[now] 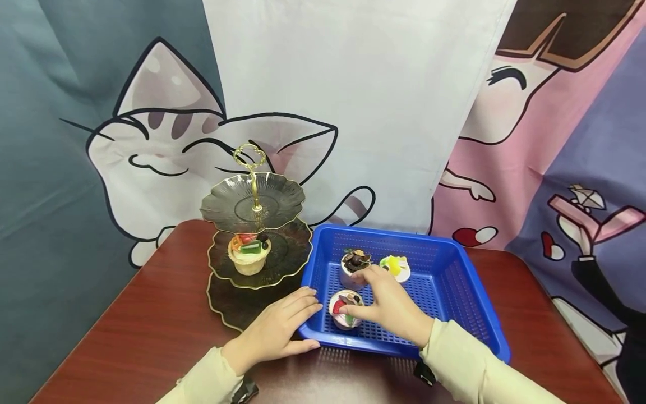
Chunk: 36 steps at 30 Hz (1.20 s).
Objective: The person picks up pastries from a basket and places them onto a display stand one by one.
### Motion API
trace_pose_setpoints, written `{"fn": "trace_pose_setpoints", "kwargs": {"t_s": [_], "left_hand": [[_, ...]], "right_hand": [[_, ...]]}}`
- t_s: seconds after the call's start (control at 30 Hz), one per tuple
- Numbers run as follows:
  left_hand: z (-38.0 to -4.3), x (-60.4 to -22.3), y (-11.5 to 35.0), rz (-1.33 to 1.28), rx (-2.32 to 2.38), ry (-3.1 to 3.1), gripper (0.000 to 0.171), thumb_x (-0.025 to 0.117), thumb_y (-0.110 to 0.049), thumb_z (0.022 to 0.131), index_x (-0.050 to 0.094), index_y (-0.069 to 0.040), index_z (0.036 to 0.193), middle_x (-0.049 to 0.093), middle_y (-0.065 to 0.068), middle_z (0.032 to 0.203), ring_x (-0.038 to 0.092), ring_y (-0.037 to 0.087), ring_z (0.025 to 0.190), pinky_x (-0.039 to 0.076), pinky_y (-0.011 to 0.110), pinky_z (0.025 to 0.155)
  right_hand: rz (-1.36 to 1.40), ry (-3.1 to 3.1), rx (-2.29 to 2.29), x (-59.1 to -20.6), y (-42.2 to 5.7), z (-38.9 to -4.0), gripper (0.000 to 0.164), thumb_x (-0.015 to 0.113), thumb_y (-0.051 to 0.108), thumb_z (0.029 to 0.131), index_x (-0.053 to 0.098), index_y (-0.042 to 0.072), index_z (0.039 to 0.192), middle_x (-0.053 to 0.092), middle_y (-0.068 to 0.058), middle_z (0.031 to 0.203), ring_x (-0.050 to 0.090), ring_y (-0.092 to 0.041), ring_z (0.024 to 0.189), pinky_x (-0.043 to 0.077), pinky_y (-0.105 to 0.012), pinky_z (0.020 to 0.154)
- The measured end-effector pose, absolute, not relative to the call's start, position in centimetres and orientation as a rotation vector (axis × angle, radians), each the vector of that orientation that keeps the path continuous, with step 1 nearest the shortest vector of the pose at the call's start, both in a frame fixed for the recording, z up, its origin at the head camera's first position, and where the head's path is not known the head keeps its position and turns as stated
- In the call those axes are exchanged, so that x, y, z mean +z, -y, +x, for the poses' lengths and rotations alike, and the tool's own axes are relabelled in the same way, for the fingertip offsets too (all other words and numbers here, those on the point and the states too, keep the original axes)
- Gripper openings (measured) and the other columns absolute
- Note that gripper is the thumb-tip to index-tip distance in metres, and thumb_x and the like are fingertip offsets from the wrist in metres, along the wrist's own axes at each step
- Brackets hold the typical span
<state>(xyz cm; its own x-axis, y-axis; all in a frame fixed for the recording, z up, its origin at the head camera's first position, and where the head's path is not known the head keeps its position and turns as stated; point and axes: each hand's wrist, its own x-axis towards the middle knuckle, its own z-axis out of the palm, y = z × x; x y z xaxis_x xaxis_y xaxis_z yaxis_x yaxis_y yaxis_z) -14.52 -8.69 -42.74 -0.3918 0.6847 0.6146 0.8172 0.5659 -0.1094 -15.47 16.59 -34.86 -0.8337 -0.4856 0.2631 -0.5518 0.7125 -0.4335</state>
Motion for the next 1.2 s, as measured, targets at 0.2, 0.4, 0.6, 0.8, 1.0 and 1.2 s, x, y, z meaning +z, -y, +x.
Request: {"fn": "trace_pose_setpoints", "kwargs": {"t_s": [0.2,0.4,0.6,0.8,1.0,1.2], "left_hand": [[-14.5,-42.7,8.8,-1.198,-0.290,2.193,0.059,0.072,-0.055,0.077,0.067,-0.008,0.114,0.067,0.003,0.115,0.056,0.019,0.123,0.039,0.029,0.113],[-14.6,-42.8,8.8,-1.201,-0.290,2.170,0.059,0.073,-0.054,0.076,0.067,-0.008,0.112,0.067,0.003,0.113,0.057,0.020,0.121,0.040,0.030,0.112],[-14.7,-42.9,8.7,-1.208,-0.298,2.164,0.059,0.073,-0.054,0.077,0.066,-0.008,0.113,0.067,0.004,0.113,0.057,0.020,0.121,0.040,0.030,0.112],[-14.5,-42.7,8.8,-1.191,-0.307,2.214,0.059,0.072,-0.055,0.078,0.067,-0.009,0.114,0.066,0.003,0.115,0.055,0.019,0.123,0.040,0.030,0.112],[-14.5,-42.6,8.8,-1.192,-0.313,2.211,0.058,0.072,-0.055,0.077,0.067,-0.009,0.113,0.066,0.003,0.115,0.055,0.018,0.123,0.040,0.029,0.112],[-14.5,-42.7,8.8,-1.202,-0.317,2.195,0.059,0.074,-0.054,0.076,0.066,-0.009,0.113,0.066,0.003,0.114,0.056,0.018,0.122,0.041,0.029,0.112]], "right_hand": [[0.820,2.851,0.699,-36.5,-17.0,-15.7,0.060,0.076,0.052,0.074,0.062,0.008,0.112,0.061,0.000,0.103,0.059,-0.017,0.098,0.054,-0.040,0.084],[0.800,2.906,0.623,-38.0,-17.1,-16.3,0.073,0.078,0.054,0.069,0.061,0.003,0.117,0.061,-0.006,0.107,0.059,-0.020,0.102,0.053,-0.043,0.088],[0.806,2.939,0.602,-38.6,-17.2,-16.8,0.079,0.079,0.057,0.067,0.060,0.001,0.118,0.061,-0.009,0.108,0.057,-0.021,0.102,0.052,-0.043,0.088],[0.849,2.970,0.573,-38.8,-17.1,-17.3,0.080,0.080,0.055,0.066,0.059,0.000,0.120,0.059,-0.010,0.111,0.056,-0.020,0.102,0.052,-0.043,0.089],[0.861,3.013,0.564,-39.0,-17.0,-17.5,0.082,0.081,0.055,0.065,0.058,-0.001,0.120,0.058,-0.011,0.113,0.055,-0.022,0.104,0.052,-0.044,0.091],[0.864,3.035,0.578,-39.5,-17.1,-17.6,0.084,0.082,0.054,0.064,0.056,-0.001,0.121,0.058,-0.013,0.116,0.055,-0.024,0.106,0.051,-0.046,0.092]]}}
